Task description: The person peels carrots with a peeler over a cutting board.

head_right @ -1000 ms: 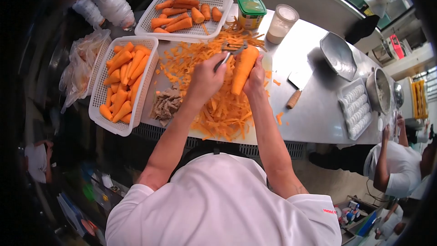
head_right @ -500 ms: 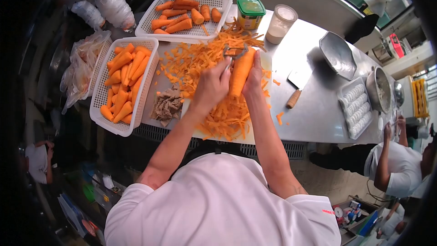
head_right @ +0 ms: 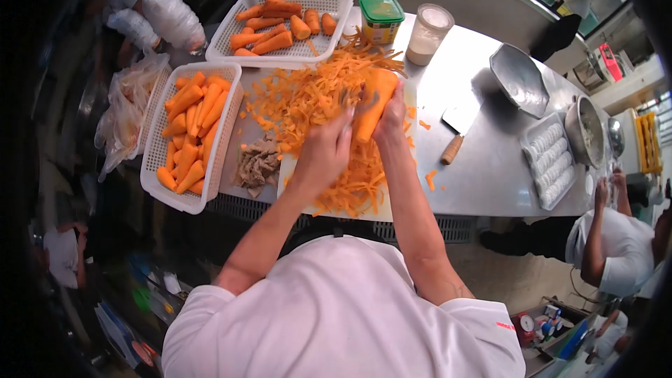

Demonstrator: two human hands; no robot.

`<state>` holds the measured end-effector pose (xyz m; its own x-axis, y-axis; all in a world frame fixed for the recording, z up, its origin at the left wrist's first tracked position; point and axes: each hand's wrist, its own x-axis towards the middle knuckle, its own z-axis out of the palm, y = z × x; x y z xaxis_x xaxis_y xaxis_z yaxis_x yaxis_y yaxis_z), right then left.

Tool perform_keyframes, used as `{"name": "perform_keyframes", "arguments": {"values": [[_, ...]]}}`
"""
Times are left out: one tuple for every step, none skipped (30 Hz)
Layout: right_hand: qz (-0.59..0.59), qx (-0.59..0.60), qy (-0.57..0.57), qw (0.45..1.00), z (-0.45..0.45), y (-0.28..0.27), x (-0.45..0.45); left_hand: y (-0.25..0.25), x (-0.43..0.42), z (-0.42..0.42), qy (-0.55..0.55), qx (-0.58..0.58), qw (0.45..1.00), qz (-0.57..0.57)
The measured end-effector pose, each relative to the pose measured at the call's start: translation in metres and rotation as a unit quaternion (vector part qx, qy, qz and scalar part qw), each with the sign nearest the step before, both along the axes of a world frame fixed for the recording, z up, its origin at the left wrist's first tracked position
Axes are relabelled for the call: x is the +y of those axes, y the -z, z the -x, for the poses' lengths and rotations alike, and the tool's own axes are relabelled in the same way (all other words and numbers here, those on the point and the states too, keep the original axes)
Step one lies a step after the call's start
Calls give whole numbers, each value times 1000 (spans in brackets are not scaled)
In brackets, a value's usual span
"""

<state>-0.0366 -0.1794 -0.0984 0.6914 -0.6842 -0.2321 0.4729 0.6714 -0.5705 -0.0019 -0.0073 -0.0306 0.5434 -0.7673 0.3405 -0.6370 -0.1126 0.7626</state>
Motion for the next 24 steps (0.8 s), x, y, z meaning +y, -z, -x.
{"name": "perform_keyframes", "arguments": {"values": [[-13,-7,34,999,2,3,-5,-1,23,12,11,5,1000,-17],[-25,-13,69,997,5,8,-10,-5,40,14,18,4,1000,-17],[-27,-38,43,998,9,13,-14,-11,57,11,68,68,993,-68],[-29,-34,43,998,14,18,-19,-13,66,11,113,135,977,-122],[-62,-62,9,996,17,25,-19,-9,56,8,67,77,992,-80],[-89,-95,-29,991,14,22,-18,-27,40,1,32,103,991,-76],[-82,-64,-29,994,12,6,-5,-48,22,-8,-2,124,990,-68],[-80,-65,-35,994,8,2,3,-41,0,-17,-8,123,990,-65],[-72,-48,-31,996,4,-1,10,-24,-23,-27,-24,88,996,-26],[-65,-30,-27,997,1,-1,13,-17,-31,-31,-39,52,998,12],[-65,-31,-30,997,-1,1,12,-7,-24,-27,-43,51,998,13],[-49,-44,-37,997,-1,12,6,-2,-10,-14,-28,22,999,11],[-32,-59,-40,997,-1,24,-5,1,2,-1,-9,-8,1000,10],[-16,-70,-42,997,3,31,-11,1,27,10,17,32,999,-24],[-44,-46,30,998,5,7,-1,-3,48,13,42,72,995,-58],[-45,-45,35,997,7,12,-9,-8,49,8,47,73,994,-59],[-23,-32,21,999,10,18,-15,-13,51,6,59,83,992,-76],[-3,-18,3,1000,14,24,-14,-20,53,5,68,95,989,-94],[-11,-5,0,1000,12,11,-7,-33,34,-2,30,86,995,-38],[-9,-7,-6,1000,8,7,-2,-32,10,-18,7,80,997,-7],[11,16,-1,1000,6,5,3,-27,-6,-27,-14,75,997,22],[31,38,5,999,4,4,6,-23,-12,-24,-18,75,997,25],[32,39,3,999,3,3,7,-19,-17,-20,-16,57,998,12],[11,28,7,1000,1,1,5,-12,-20,-19,-12,38,999,-1]]}}
